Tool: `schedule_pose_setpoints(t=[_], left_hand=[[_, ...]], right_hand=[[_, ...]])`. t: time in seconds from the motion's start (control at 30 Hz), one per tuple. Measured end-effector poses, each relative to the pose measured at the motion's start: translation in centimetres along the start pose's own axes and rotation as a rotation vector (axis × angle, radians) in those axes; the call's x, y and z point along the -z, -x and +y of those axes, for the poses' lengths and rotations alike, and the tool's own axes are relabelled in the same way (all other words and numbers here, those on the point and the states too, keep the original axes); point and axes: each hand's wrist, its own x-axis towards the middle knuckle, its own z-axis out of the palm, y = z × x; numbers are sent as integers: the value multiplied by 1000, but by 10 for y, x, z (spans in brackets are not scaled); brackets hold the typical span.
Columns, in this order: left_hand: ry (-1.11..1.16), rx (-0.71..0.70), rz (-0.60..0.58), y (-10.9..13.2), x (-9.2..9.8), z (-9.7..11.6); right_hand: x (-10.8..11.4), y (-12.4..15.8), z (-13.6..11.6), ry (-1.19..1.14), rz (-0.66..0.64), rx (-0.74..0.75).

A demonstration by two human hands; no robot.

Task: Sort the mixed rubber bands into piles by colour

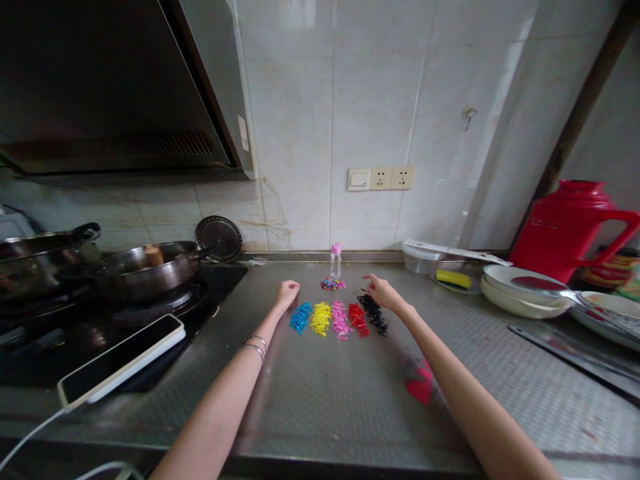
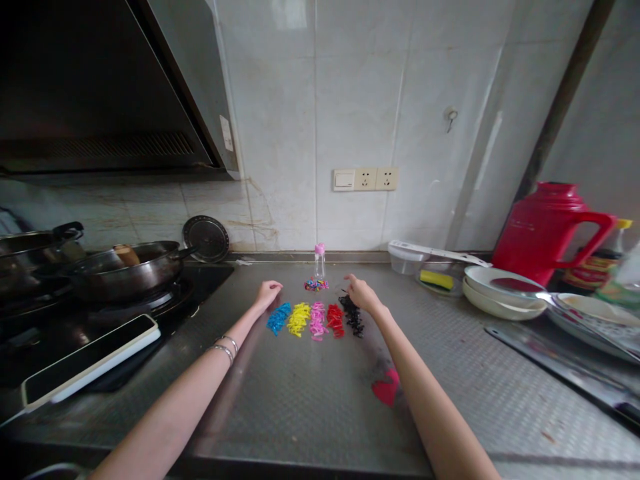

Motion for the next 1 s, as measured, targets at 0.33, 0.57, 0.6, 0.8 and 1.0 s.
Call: schedule_pose_setpoints(t=[0.33, 0.57, 0.6, 0.8, 1.0], left_hand=[[-7, -7, -2, -1, -2, -2], [-21, 1, -3, -1, -2, -1], [-24, 3, -5, -1, -2, 0], [-32, 5, -13, -2, -2, 1], [-15, 19, -17, 0, 0, 5]], right_hand=[[-1, 13, 20, -60, 59, -16], [-1, 16, 23, -88, 109, -59], [-1, 16, 22, -84, 114, -58], [2, 19, 10, -45, 115, -22], [1, 16, 0, 39, 70, -23]])
